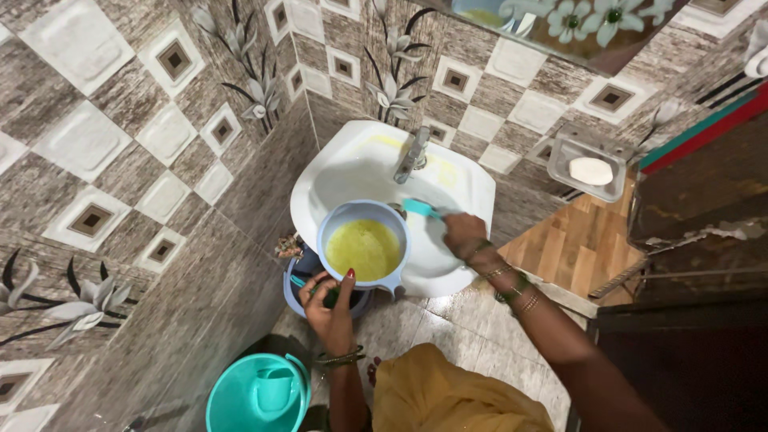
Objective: The person cleans a white bathroom sink using a blue scrub brush and a yellow soapy liquid from a blue bowl. They repeatedly dip the brush into the bowl and scrub the sink basin and faucet area.
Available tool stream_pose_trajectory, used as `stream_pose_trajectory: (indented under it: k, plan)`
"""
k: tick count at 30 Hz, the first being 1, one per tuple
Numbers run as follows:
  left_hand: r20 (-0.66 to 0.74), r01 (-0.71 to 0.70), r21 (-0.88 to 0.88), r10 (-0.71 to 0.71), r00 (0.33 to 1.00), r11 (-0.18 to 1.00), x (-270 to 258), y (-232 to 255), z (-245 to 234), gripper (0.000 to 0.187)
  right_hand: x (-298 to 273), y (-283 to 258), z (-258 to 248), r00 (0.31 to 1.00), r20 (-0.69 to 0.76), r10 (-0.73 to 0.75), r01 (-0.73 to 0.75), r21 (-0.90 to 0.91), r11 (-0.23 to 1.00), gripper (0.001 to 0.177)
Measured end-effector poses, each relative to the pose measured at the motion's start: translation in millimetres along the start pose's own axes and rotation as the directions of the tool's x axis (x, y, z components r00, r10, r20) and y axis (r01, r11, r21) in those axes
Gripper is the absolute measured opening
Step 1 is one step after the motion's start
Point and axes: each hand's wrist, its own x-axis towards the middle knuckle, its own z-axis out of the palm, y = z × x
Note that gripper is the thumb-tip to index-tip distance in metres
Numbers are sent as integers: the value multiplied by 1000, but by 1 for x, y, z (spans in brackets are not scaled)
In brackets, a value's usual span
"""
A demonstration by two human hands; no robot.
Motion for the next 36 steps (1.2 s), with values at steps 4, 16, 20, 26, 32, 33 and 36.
stream_pose_trajectory:
  k: [4,16,20,26,32,33,36]
  plan:
    - [1,1,-23,-1,1000,1000,4,-1,1,21,-32,13,-13,982,172,79,-64,-92,994,29]
    - [3,-13,1,13,1000,1000,5,2,5,21,67,-65,25,998,15,-59,55,207,977,36]
    - [5,-46,32,46,999,998,3,2,5,21,30,0,-3,992,121,-45,43,23,999,38]
    - [15,-24,41,23,1000,999,5,1,3,21,-45,25,-58,908,394,-146,140,43,989,43]
    - [22,-34,72,33,999,997,6,-6,-3,20,-6,-3,-38,969,243,-35,52,-64,997,42]
    - [17,-17,71,16,1000,997,7,-7,-2,20,3,-9,-32,982,188,-6,27,-113,993,40]
    - [15,-3,79,2,1000,997,4,-9,1,21,9,-30,-18,983,183,-2,29,-147,989,42]
